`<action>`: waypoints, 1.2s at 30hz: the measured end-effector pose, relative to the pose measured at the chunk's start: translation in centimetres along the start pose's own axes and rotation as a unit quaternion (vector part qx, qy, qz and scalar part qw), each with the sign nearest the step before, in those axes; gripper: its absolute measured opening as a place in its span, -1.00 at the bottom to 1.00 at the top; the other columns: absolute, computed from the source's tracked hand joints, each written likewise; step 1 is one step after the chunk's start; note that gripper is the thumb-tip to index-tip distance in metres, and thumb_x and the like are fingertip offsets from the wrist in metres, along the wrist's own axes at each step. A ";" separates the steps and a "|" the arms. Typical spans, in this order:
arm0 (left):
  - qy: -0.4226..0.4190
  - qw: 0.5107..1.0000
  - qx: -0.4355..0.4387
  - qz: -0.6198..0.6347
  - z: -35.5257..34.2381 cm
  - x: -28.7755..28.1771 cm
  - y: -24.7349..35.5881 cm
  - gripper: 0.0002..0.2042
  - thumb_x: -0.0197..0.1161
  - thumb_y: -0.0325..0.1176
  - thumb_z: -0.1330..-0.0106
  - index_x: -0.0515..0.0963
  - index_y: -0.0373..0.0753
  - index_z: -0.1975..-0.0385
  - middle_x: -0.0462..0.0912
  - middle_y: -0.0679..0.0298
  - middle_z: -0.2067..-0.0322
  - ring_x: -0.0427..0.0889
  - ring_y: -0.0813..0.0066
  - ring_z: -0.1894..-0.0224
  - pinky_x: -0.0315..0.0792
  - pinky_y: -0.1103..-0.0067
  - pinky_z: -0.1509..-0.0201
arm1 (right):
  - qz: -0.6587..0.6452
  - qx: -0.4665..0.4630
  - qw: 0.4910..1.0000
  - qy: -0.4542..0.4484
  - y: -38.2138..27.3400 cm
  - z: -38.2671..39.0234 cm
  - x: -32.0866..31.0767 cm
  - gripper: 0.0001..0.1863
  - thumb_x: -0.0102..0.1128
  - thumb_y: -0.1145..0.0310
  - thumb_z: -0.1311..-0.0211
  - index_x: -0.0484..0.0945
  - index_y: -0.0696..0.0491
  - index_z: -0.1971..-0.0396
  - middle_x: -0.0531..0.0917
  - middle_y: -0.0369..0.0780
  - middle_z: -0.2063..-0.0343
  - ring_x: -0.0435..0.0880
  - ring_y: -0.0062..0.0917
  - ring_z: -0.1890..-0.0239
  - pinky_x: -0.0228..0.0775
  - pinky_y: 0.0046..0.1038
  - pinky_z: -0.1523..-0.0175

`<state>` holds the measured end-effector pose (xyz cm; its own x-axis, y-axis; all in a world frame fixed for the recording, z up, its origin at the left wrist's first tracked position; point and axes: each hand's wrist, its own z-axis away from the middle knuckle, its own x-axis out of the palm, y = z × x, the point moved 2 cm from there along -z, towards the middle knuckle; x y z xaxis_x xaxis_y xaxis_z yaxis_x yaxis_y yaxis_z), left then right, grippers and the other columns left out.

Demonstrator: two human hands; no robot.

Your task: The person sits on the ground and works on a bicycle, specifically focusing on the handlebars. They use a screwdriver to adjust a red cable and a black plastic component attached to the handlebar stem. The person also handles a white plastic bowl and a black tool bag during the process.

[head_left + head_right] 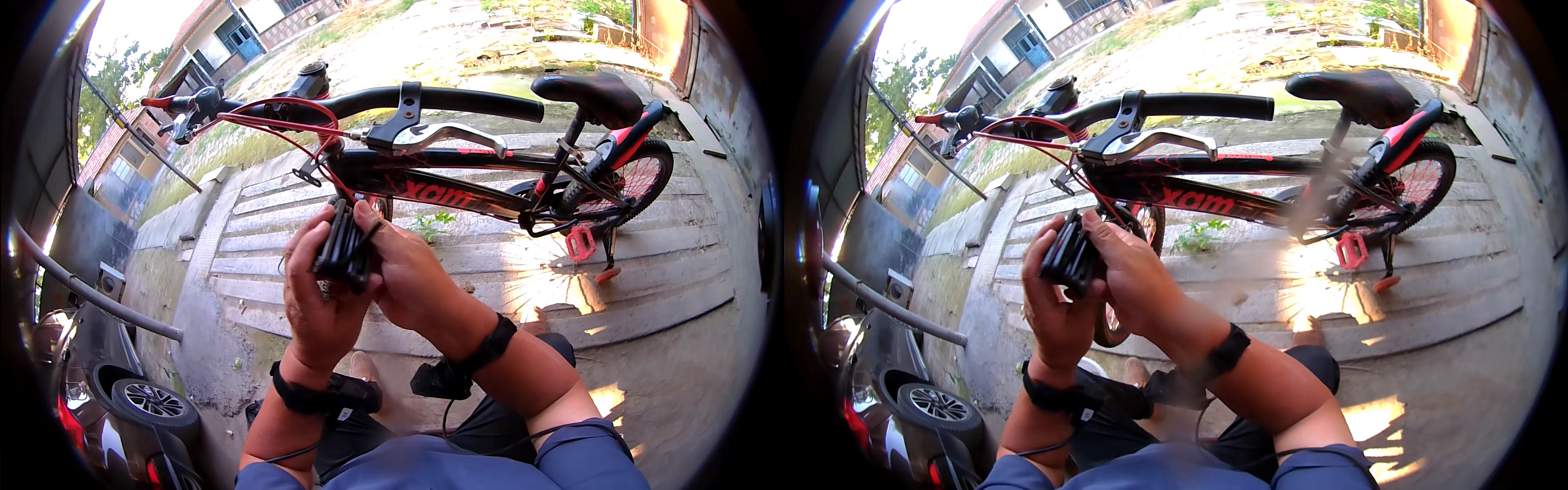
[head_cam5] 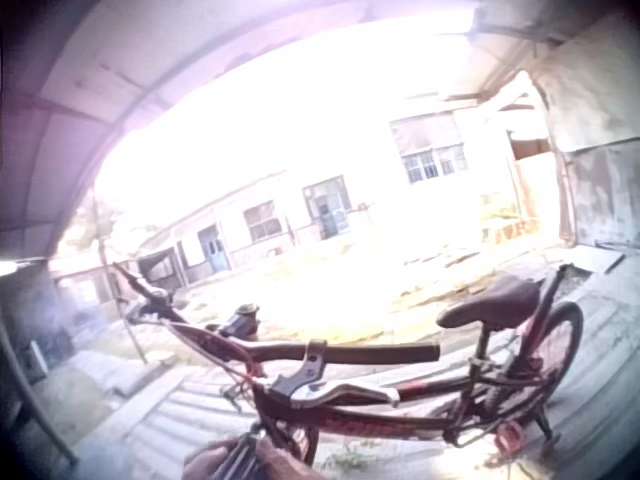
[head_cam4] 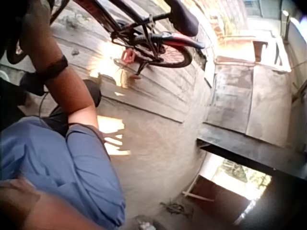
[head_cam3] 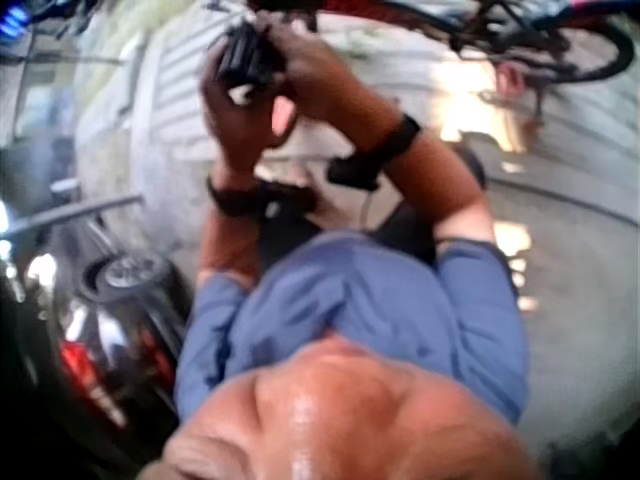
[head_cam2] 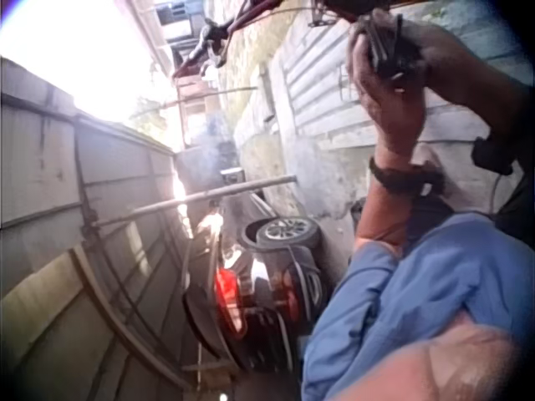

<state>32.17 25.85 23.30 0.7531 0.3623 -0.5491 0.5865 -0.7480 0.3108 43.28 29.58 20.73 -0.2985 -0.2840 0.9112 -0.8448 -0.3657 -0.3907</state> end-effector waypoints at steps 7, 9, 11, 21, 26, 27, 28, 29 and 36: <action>0.023 0.960 -0.093 0.263 -6.3 -3.2 2.5 -0.32 0.29 -0.08 -0.31 0.16 -0.36 -0.26 0.53 0.11 0.03 0.53 0.43 0.02 0.41 0.52 -0.11 | 0.245 0.043 0.960 -0.130 -2.4 2.4 2.2 -0.41 -0.14 -0.19 -0.41 0.51 0.10 0.15 0.67 -0.24 0.39 0.69 -0.62 0.37 0.48 -0.60 0.39; -0.030 0.976 -0.077 0.199 -9.2 -4.7 2.9 -0.29 0.18 0.01 -0.36 0.14 -0.39 -0.31 0.54 0.12 0.07 0.57 0.39 0.06 0.45 0.45 -0.11 | 0.300 -0.015 0.945 -0.131 -3.9 2.9 2.6 -0.52 -0.05 -0.06 -0.43 0.51 0.13 0.16 0.68 -0.22 0.40 0.68 -0.62 0.39 0.44 -0.64 0.38; -0.073 0.982 -0.054 0.164 -11.7 -4.9 3.1 -0.30 0.16 -0.01 -0.39 0.13 -0.36 -0.34 0.54 0.21 0.14 0.53 0.52 0.13 0.43 0.57 -0.04 | 0.347 -0.078 0.927 -0.122 -6.1 3.5 2.6 -0.61 -0.02 0.06 -0.45 0.51 0.13 0.12 0.71 -0.18 0.36 0.71 -0.60 0.37 0.40 -0.68 0.39; -0.256 0.964 0.028 -0.073 -18.2 -1.8 3.3 -0.42 0.08 0.03 -0.43 0.28 -0.25 -0.29 0.55 0.19 0.13 0.54 0.55 0.15 0.46 0.64 0.05 | 0.302 -0.474 0.818 0.123 -16.0 7.5 -0.1 -0.79 0.04 0.30 -0.42 0.53 0.15 0.21 0.65 -0.26 0.56 0.60 -0.67 0.62 0.24 -0.71 0.53; -0.260 0.956 0.072 -0.116 -18.6 -1.4 3.4 -0.43 0.09 0.02 -0.43 0.30 -0.26 -0.28 0.55 0.14 0.11 0.55 0.51 0.12 0.46 0.59 0.01 | 0.311 -0.485 0.799 0.173 -17.4 7.2 -2.2 -0.82 0.04 0.32 -0.41 0.52 0.09 0.16 0.64 -0.28 0.48 0.60 -0.66 0.59 0.23 -0.72 0.52; -0.268 0.956 0.060 -0.108 -18.6 -1.6 3.5 -0.43 0.09 0.02 -0.43 0.30 -0.26 -0.27 0.55 0.14 0.11 0.54 0.51 0.12 0.46 0.59 0.01 | 0.315 -0.484 0.796 0.181 -17.5 7.2 -2.3 -0.82 0.06 0.33 -0.40 0.51 0.10 0.15 0.63 -0.27 0.45 0.60 -0.67 0.57 0.24 -0.72 0.49; -0.275 0.955 0.048 -0.100 -18.7 -1.7 3.6 -0.43 0.09 0.02 -0.43 0.30 -0.26 -0.27 0.55 0.14 0.11 0.54 0.52 0.12 0.46 0.60 0.00 | 0.322 -0.489 0.788 0.190 -17.5 7.0 -2.4 -0.82 0.06 0.34 -0.40 0.51 0.10 0.13 0.63 -0.28 0.42 0.61 -0.68 0.52 0.25 -0.72 0.47; -0.283 0.954 0.036 -0.091 -18.7 -1.8 3.8 -0.43 0.09 0.02 -0.43 0.31 -0.26 -0.27 0.55 0.14 0.11 0.54 0.52 0.12 0.45 0.60 0.00 | 0.328 -0.495 0.780 0.198 -17.4 6.8 -2.4 -0.81 0.07 0.35 -0.39 0.51 0.09 0.11 0.63 -0.29 0.38 0.61 -0.69 0.48 0.27 -0.72 0.45; -0.333 0.941 -0.036 -0.052 -19.2 -2.2 4.2 -0.41 0.11 0.05 -0.40 0.30 -0.22 -0.29 0.55 0.16 0.11 0.54 0.52 0.12 0.45 0.60 0.01 | 0.393 -0.490 0.753 0.198 -16.9 5.0 -3.7 -0.66 0.12 0.30 -0.37 0.48 0.11 -0.07 0.60 -0.26 0.20 0.56 -0.68 0.19 0.44 -0.64 0.22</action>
<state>38.70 32.59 40.73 0.3514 -0.0146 -0.9361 0.6834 -0.6795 0.2671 60.88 32.39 23.28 -0.8218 0.2855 0.4931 -0.2026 0.6624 -0.7212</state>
